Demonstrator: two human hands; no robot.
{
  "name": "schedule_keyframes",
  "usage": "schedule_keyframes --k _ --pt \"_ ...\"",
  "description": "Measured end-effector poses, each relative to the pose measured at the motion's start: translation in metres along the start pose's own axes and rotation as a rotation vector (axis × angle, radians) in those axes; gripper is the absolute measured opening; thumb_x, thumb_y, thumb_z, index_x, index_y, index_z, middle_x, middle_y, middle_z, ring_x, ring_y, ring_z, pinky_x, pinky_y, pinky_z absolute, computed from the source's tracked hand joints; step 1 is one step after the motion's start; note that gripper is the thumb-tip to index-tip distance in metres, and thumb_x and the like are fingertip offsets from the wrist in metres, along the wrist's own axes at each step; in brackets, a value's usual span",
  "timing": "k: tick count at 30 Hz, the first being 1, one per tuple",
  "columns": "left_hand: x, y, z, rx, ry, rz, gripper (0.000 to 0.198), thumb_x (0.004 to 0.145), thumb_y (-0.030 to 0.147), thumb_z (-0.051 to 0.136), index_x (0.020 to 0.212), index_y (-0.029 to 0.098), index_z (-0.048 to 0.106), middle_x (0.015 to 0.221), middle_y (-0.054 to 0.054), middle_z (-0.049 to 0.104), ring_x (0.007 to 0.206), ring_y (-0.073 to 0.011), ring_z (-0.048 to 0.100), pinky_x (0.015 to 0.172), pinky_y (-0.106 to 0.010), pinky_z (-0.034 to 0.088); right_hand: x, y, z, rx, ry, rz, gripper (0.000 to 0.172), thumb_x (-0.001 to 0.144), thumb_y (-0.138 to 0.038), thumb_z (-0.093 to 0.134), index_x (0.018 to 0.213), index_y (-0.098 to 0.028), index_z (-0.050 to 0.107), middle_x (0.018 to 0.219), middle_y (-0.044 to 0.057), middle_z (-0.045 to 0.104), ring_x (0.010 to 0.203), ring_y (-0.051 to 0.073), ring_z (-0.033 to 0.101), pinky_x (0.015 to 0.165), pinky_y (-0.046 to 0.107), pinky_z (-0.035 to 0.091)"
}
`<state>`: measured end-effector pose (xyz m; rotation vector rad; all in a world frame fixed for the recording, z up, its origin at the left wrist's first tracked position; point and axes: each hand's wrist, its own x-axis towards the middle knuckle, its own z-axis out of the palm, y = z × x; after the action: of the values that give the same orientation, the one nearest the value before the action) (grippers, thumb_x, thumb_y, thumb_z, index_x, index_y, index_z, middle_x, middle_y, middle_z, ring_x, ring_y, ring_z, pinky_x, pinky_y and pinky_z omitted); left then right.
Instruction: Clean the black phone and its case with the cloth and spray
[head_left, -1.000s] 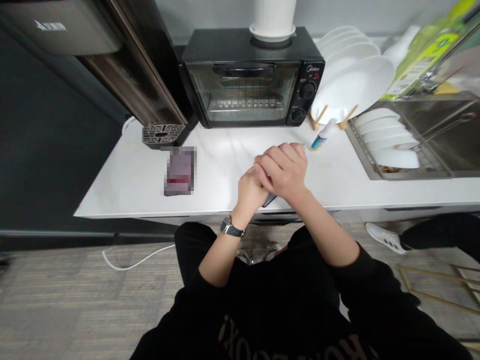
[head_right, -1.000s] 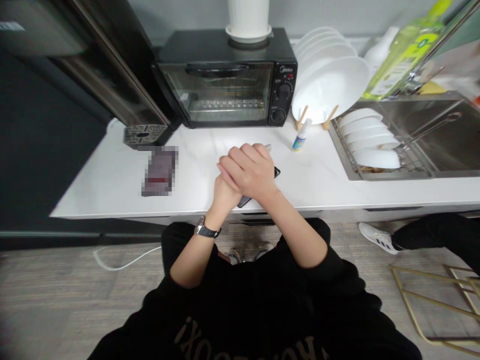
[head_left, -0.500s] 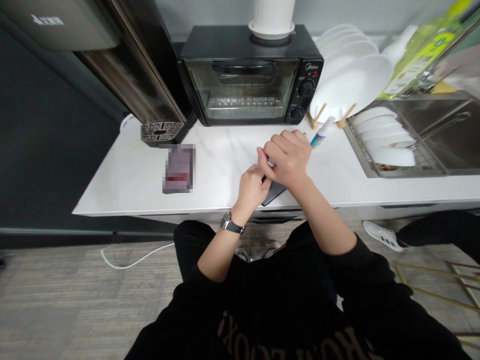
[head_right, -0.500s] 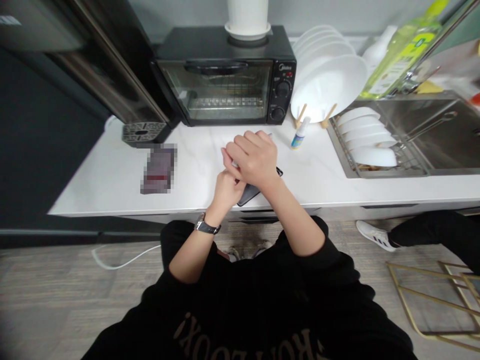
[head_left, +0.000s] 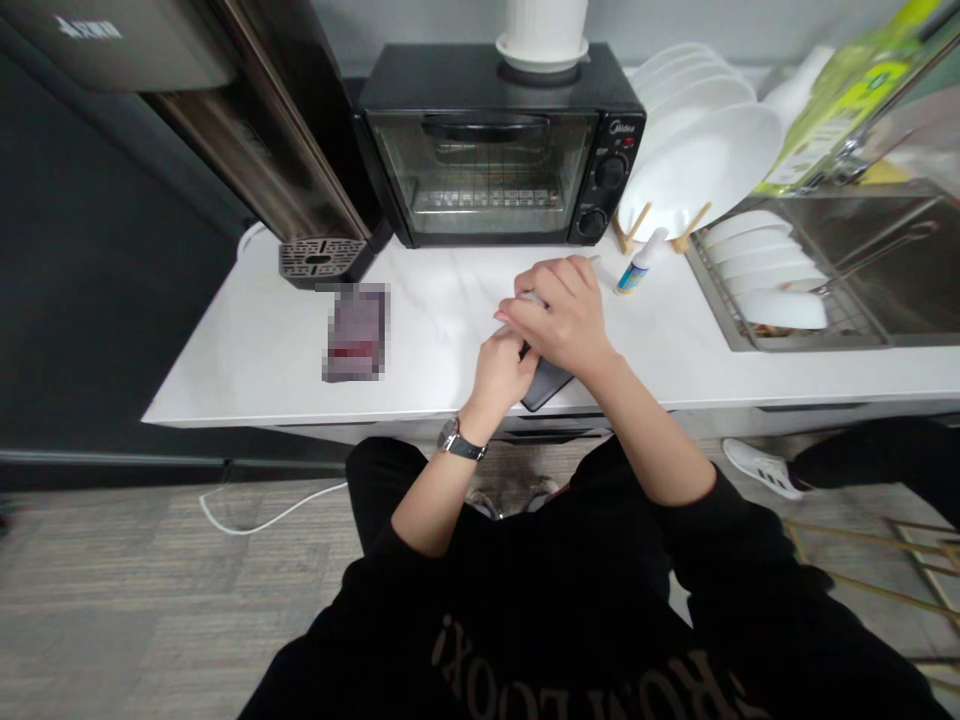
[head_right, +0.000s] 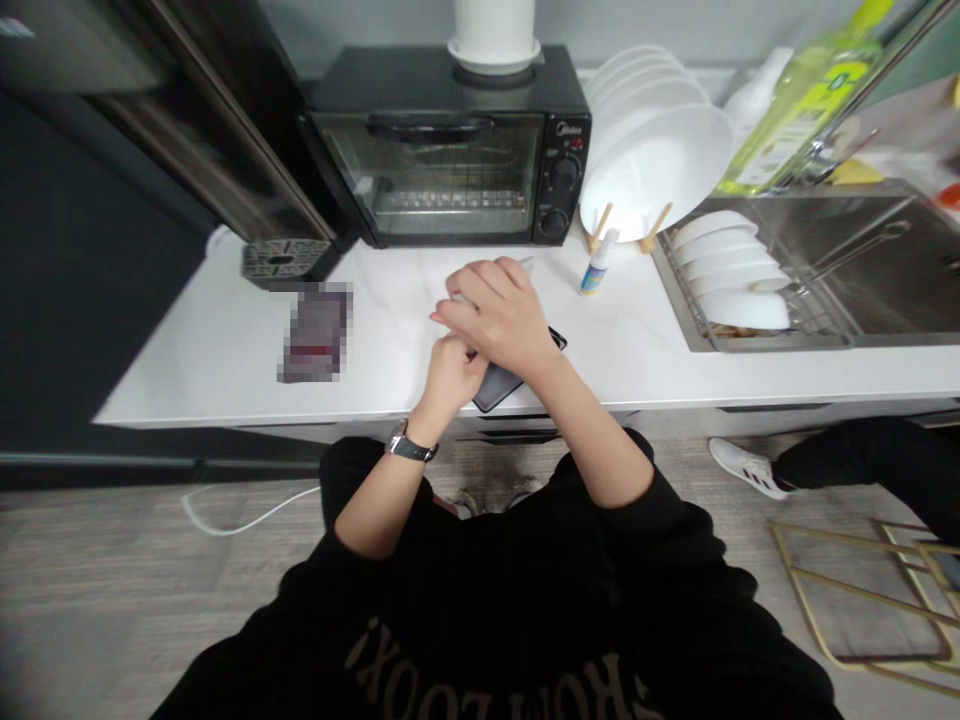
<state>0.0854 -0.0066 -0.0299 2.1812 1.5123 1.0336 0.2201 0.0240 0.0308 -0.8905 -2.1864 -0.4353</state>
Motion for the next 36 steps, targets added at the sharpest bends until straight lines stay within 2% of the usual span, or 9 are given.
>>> schedule_keyframes --k 2,4,11,17,21,23,27,32,36 --pt "0.0 0.0 0.0 -0.003 0.001 0.008 0.019 0.093 0.011 0.062 0.076 0.018 0.066 0.083 -0.008 0.072 0.081 -0.0243 0.069 0.074 -0.034 0.052 -0.001 0.002 0.002 0.004 0.049 -0.019 0.03 0.112 -0.038 0.041 0.11 -0.03 0.069 0.095 0.002 0.065 0.093 0.022 0.058 0.093 0.044 0.043" --pt "0.0 -0.001 0.0 -0.019 0.013 0.057 0.017 0.094 0.012 0.062 0.079 0.018 0.067 0.083 -0.008 0.072 0.083 -0.0239 0.069 0.075 -0.033 0.052 0.0 0.002 0.0 -0.001 0.058 0.056 0.032 0.112 -0.037 0.038 0.117 -0.029 0.069 0.089 0.002 0.064 0.09 0.022 0.058 0.092 0.043 0.044" --pt "0.0 -0.002 0.0 -0.029 0.045 0.093 0.019 0.099 0.019 0.062 0.081 0.019 0.065 0.078 -0.004 0.066 0.077 -0.0214 0.065 0.07 -0.032 0.049 0.019 -0.006 -0.019 0.005 0.02 0.321 0.048 0.112 -0.047 0.036 0.085 -0.021 0.067 0.08 0.008 0.064 0.1 0.029 0.061 0.095 0.047 0.047" --pt "0.0 -0.002 0.0 -0.027 0.036 0.087 0.02 0.096 0.015 0.061 0.077 0.019 0.063 0.077 -0.005 0.066 0.075 -0.0219 0.065 0.07 -0.033 0.049 0.014 -0.009 -0.015 -0.036 -0.01 0.179 0.045 0.112 -0.046 0.041 0.082 -0.024 0.067 0.085 0.005 0.068 0.093 0.025 0.062 0.091 0.045 0.047" --pt "0.0 -0.002 0.0 0.004 0.019 0.125 0.019 0.097 0.014 0.057 0.08 0.018 0.067 0.081 -0.008 0.071 0.085 -0.0252 0.069 0.076 -0.035 0.052 -0.009 -0.005 0.004 -0.052 0.213 0.078 0.043 0.112 -0.045 0.041 0.084 -0.029 0.07 0.088 0.002 0.074 0.077 0.02 0.059 0.078 0.042 0.045" --pt "0.0 -0.002 0.0 0.017 0.015 0.135 0.02 0.097 0.013 0.055 0.081 0.018 0.068 0.084 -0.009 0.073 0.088 -0.0263 0.07 0.078 -0.036 0.053 -0.018 -0.005 0.011 -0.064 0.265 0.086 0.046 0.112 -0.048 0.038 0.086 -0.03 0.071 0.082 0.002 0.072 0.073 0.02 0.058 0.075 0.042 0.044" --pt "0.0 -0.004 0.0 0.009 0.024 0.176 0.019 0.096 0.013 0.054 0.086 0.017 0.07 0.083 -0.009 0.073 0.089 -0.0268 0.07 0.078 -0.036 0.053 -0.014 -0.011 0.006 -0.075 0.154 0.248 0.052 0.111 -0.053 0.037 0.076 -0.027 0.065 0.066 0.003 0.058 0.073 0.023 0.058 0.079 0.044 0.044" --pt "-0.001 -0.003 0.0 -0.031 0.017 0.122 0.021 0.094 0.013 0.057 0.075 0.019 0.063 0.078 -0.009 0.071 0.082 -0.0253 0.069 0.074 -0.035 0.052 0.019 -0.025 -0.023 -0.047 -0.021 0.378 0.054 0.112 -0.042 0.035 0.074 -0.021 0.066 0.069 0.006 0.062 0.079 0.023 0.061 0.085 0.043 0.045" --pt "-0.004 0.0 -0.001 -0.063 0.009 0.106 0.027 0.093 0.013 0.059 0.067 0.021 0.055 0.076 -0.008 0.07 0.08 -0.0247 0.069 0.072 -0.034 0.05 0.031 -0.029 -0.036 -0.047 -0.122 0.368 0.055 0.112 -0.042 0.039 0.072 -0.018 0.069 0.068 0.007 0.063 0.078 0.023 0.06 0.087 0.044 0.045"
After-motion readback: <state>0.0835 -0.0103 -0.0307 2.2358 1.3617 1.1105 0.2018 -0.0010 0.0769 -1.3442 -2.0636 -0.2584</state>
